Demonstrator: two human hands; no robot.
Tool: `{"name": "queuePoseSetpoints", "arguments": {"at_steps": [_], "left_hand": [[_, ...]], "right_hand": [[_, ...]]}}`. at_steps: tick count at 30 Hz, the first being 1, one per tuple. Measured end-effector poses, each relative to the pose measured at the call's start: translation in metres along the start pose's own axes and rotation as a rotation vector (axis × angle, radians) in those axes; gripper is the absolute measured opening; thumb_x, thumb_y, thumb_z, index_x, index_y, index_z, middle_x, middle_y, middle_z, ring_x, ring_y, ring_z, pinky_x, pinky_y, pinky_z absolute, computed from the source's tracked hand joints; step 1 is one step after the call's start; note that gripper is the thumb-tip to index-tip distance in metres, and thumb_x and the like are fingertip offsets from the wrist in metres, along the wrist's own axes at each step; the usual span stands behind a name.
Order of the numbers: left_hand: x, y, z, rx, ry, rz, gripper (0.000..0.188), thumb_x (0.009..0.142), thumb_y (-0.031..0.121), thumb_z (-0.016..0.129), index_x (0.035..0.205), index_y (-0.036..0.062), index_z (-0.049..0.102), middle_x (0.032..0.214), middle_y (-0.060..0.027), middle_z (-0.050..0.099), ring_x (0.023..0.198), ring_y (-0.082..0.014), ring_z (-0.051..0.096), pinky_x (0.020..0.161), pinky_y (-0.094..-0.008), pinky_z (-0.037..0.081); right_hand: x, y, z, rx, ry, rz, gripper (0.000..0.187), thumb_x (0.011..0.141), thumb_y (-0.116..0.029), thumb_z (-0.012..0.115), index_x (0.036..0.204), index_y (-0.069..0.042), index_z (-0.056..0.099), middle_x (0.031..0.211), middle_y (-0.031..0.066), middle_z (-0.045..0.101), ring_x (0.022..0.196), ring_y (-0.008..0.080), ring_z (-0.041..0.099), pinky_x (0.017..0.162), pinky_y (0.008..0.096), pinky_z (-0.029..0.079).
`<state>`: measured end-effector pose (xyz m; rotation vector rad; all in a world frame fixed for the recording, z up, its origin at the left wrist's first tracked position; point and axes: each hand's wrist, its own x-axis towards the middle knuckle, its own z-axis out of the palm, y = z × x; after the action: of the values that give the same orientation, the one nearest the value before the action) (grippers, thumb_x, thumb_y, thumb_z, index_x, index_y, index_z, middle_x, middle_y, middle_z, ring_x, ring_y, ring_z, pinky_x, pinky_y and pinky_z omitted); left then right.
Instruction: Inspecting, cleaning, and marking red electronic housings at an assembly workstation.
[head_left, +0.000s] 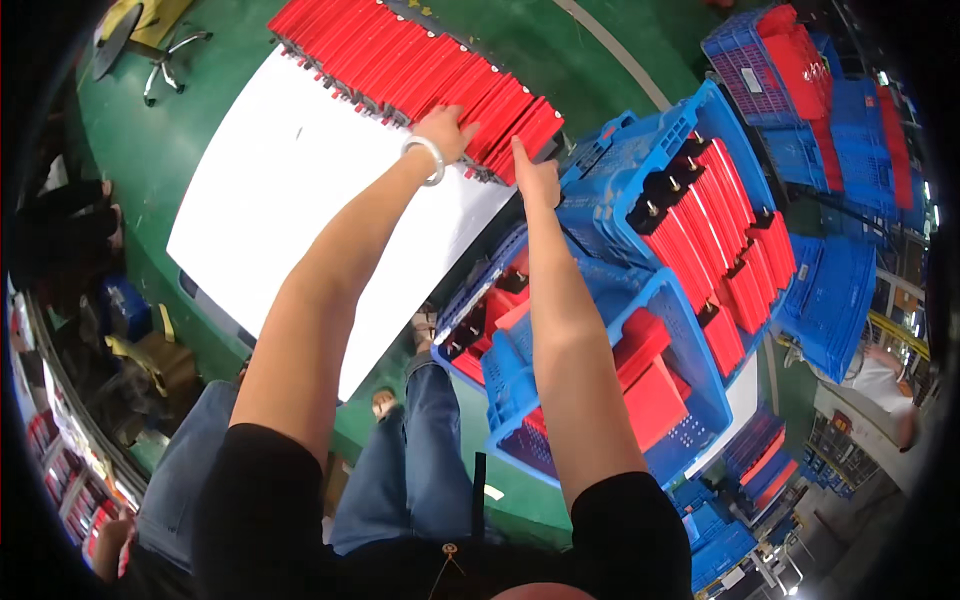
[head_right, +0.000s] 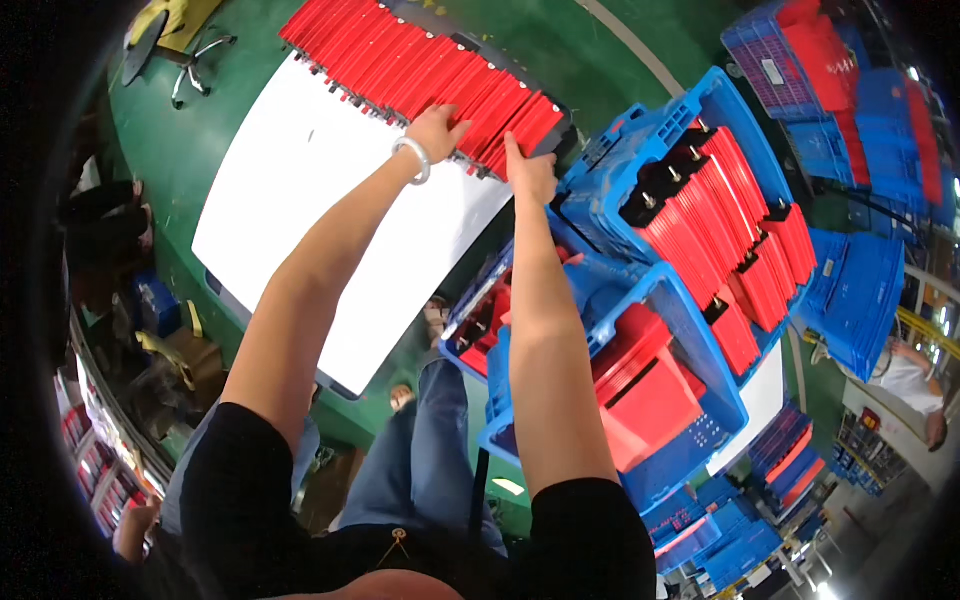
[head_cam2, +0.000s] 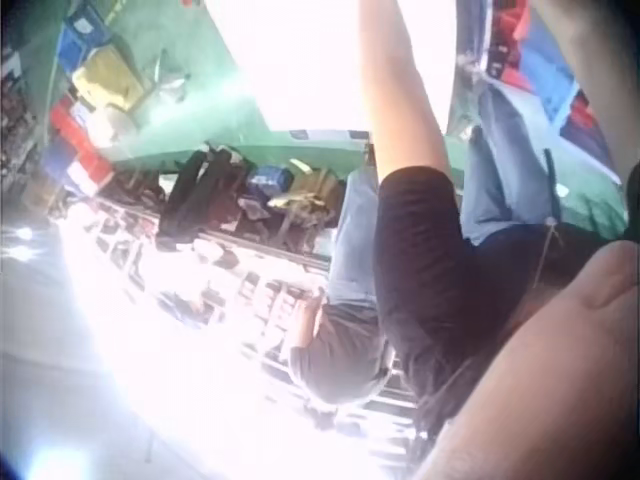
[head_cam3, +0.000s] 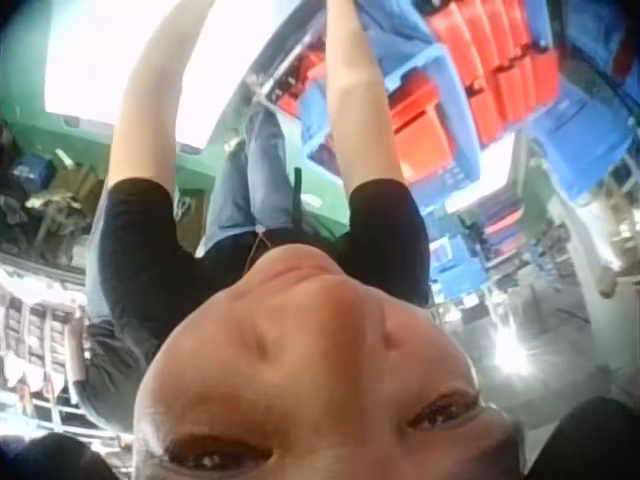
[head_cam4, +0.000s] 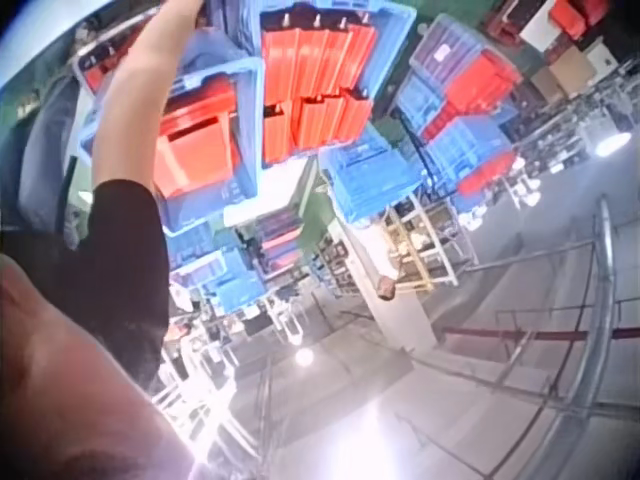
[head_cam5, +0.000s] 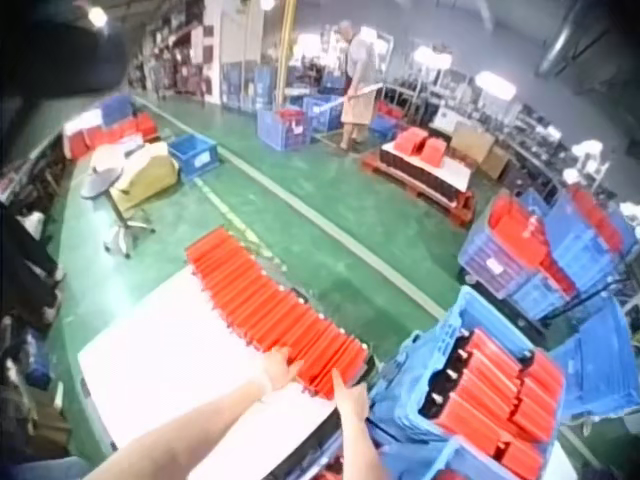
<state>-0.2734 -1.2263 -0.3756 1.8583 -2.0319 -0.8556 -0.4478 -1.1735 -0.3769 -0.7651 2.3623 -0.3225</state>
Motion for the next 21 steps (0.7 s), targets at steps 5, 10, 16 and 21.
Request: {"name": "queuePoseSetpoints", "arguments": {"at_steps": [5,10,16,21], "left_hand": [[0.042,0.014,0.013,0.185,-0.082,0.1,0.034,0.096,0.036,0.055,0.1,0.0039,0.064,0.096,-0.0206,0.07,0.093,-0.0375,0.067,0.082,-0.0477,0.054],[0.047,0.009,0.021,0.15,-0.092,0.166,0.026,0.096,0.026,0.052,0.095,0.0028,0.063,0.092,-0.0222,0.069,0.09,-0.039,0.067,0.079,-0.0502,0.053],[0.02,0.006,0.036,0.094,-0.107,0.281,0.02,0.092,0.021,0.053,0.092,0.0026,0.061,0.087,-0.0237,0.067,0.084,-0.0418,0.065,0.076,-0.0508,0.052],[-0.063,0.007,0.019,-0.009,-0.17,0.252,0.022,0.089,0.024,0.055,0.086,0.004,0.062,0.078,-0.0237,0.066,0.075,-0.0432,0.064,0.07,-0.0521,0.051]], "right_hand": [[0.017,-0.017,0.018,0.084,-0.049,-0.098,0.114,0.069,-0.074,0.069,0.132,0.017,0.038,0.124,0.0296,0.061,0.117,0.0398,0.06,0.1,0.0421,0.046],[0.033,-0.005,0.029,0.22,-0.05,-0.171,0.096,0.072,-0.054,0.079,0.126,0.016,0.043,0.121,0.0293,0.062,0.112,0.0389,0.062,0.096,0.0406,0.047],[0.007,0.022,0.027,0.168,-0.023,-0.054,0.095,0.069,-0.057,0.077,0.122,0.013,0.042,0.117,0.0338,0.062,0.111,0.0449,0.061,0.096,0.0448,0.048],[-0.072,0.065,0.01,0.177,-0.103,-0.021,0.098,0.071,-0.061,0.073,0.125,0.014,0.041,0.121,0.0361,0.058,0.116,0.0461,0.058,0.099,0.0451,0.047]]}}
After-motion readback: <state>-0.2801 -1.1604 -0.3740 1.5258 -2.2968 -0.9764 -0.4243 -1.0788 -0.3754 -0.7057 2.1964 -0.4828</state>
